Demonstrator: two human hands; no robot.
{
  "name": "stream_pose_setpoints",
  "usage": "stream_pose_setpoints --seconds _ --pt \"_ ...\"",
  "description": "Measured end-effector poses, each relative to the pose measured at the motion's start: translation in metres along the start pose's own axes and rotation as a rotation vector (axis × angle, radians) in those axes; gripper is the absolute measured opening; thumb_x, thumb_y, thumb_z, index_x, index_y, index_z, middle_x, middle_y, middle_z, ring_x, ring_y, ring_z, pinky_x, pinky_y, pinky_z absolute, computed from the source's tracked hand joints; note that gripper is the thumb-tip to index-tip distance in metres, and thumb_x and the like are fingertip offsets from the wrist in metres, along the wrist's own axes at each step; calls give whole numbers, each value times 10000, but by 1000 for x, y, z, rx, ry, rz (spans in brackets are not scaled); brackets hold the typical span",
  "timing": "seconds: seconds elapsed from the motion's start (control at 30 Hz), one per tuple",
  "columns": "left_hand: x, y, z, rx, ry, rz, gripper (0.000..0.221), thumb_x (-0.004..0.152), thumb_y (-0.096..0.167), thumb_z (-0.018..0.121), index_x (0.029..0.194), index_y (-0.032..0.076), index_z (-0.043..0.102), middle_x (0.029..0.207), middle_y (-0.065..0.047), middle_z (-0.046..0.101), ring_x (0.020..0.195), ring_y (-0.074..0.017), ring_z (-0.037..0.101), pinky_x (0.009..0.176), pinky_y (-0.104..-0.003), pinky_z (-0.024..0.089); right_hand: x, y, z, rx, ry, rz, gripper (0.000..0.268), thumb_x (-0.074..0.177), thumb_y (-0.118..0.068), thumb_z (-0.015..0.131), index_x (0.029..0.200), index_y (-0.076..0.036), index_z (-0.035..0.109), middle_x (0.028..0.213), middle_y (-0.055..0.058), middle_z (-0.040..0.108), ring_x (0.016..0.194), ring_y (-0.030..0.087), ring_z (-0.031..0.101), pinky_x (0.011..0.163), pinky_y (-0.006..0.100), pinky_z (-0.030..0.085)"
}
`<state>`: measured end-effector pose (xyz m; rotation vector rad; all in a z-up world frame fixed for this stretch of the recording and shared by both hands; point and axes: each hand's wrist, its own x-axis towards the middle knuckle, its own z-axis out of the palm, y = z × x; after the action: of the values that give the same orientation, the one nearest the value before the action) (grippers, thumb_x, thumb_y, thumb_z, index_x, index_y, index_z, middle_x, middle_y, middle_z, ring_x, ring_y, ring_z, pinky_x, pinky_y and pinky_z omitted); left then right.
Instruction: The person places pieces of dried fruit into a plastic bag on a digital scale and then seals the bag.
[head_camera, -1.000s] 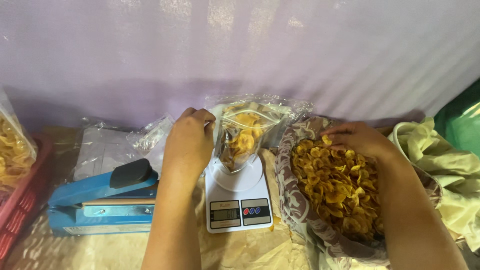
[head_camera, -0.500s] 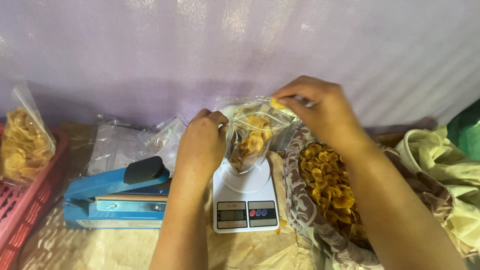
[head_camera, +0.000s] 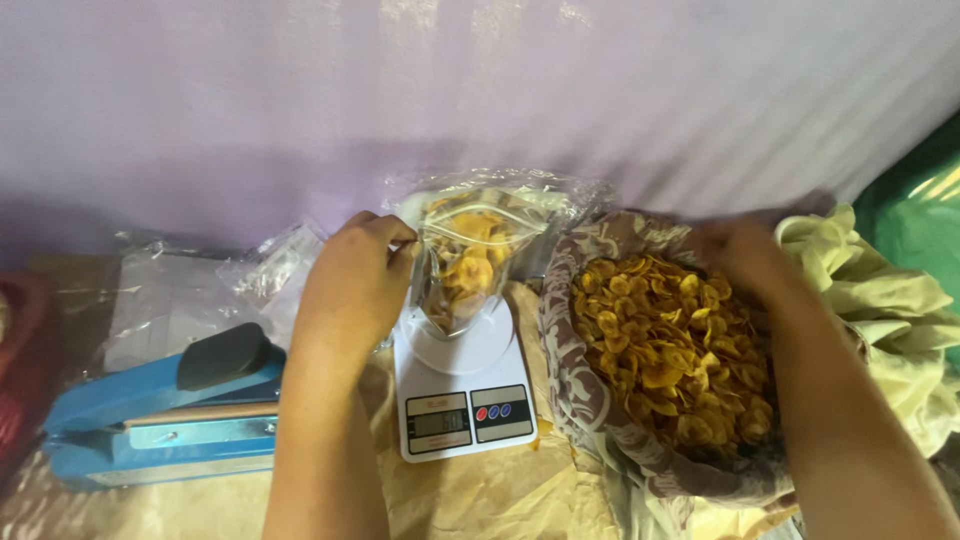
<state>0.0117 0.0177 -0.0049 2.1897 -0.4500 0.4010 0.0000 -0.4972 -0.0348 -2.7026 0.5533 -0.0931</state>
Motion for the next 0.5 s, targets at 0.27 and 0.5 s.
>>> stream_pose_setpoints --seconds 0.27,0.5 --pt "1 0 -1 -1 -31 -6 192 871 95 641 1015 41 755 1072 -178 715 956 -383 681 845 -453 527 4 73 55 -417 122 -62 385 860 -307 800 1198 -126 756 1158 133 758 1018 307 697 925 470 550" --pt "2 1 -2 -28 -45 -3 216 871 131 672 1048 27 739 1089 -180 709 949 -371 685 846 -446 529 -41 -39 -8 47 11 32 374 961 -350 693 1271 -145 736 1129 100 773 823 249 714 767 425 588"
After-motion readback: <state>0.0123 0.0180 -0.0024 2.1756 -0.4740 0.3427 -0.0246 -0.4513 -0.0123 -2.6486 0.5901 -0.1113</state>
